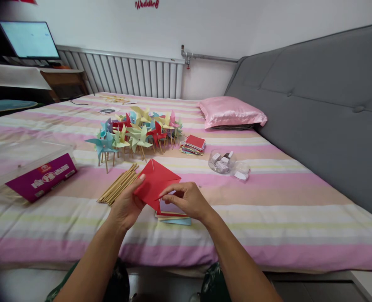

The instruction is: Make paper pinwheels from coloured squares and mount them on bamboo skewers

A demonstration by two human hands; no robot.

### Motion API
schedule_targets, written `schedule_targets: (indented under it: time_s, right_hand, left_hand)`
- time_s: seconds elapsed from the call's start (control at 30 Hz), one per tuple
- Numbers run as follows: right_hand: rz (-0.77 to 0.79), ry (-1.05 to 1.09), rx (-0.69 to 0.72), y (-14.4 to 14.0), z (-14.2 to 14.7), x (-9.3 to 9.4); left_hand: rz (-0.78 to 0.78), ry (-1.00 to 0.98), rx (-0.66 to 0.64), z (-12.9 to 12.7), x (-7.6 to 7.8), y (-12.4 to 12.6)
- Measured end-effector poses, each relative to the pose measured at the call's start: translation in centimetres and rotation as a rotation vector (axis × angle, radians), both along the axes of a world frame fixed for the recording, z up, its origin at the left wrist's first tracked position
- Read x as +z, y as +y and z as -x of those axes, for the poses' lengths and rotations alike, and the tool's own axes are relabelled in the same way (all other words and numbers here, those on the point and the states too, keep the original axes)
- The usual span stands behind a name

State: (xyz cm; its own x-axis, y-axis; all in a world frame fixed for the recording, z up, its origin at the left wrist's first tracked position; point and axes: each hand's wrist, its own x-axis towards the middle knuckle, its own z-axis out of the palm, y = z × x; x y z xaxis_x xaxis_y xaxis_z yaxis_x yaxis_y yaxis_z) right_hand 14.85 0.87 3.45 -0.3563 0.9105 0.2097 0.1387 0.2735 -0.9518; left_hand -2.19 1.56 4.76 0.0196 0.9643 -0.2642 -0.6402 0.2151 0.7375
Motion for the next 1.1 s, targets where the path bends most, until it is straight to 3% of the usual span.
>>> schedule_targets:
  time_s: [0.17, 0.4, 0.73, 1.1]
  right_hand:
    - [0.088, 0.008, -0.010, 0.2, -0.9, 0.3]
    - [0.089, -0.013, 0.018, 0.2, -1.2, 0.6]
    - [0.057, -0.100, -0.048, 0.2, -1.2, 0.4]
    - [0.016, -0.184, -0.126, 0.4, -1.2, -0.1]
  left_hand:
    - [0.040, 0.021, -0.064, 0.7, 0.7, 0.2]
    - [0.052, 0.201, -0.319, 0.4, -0.5, 0.1]
    - [-0.019, 0.250, -0.340, 0.0, -1.6, 0.1]
    - [-0.054, 0.289, -0.357, -0.2, -1.7, -0.3]
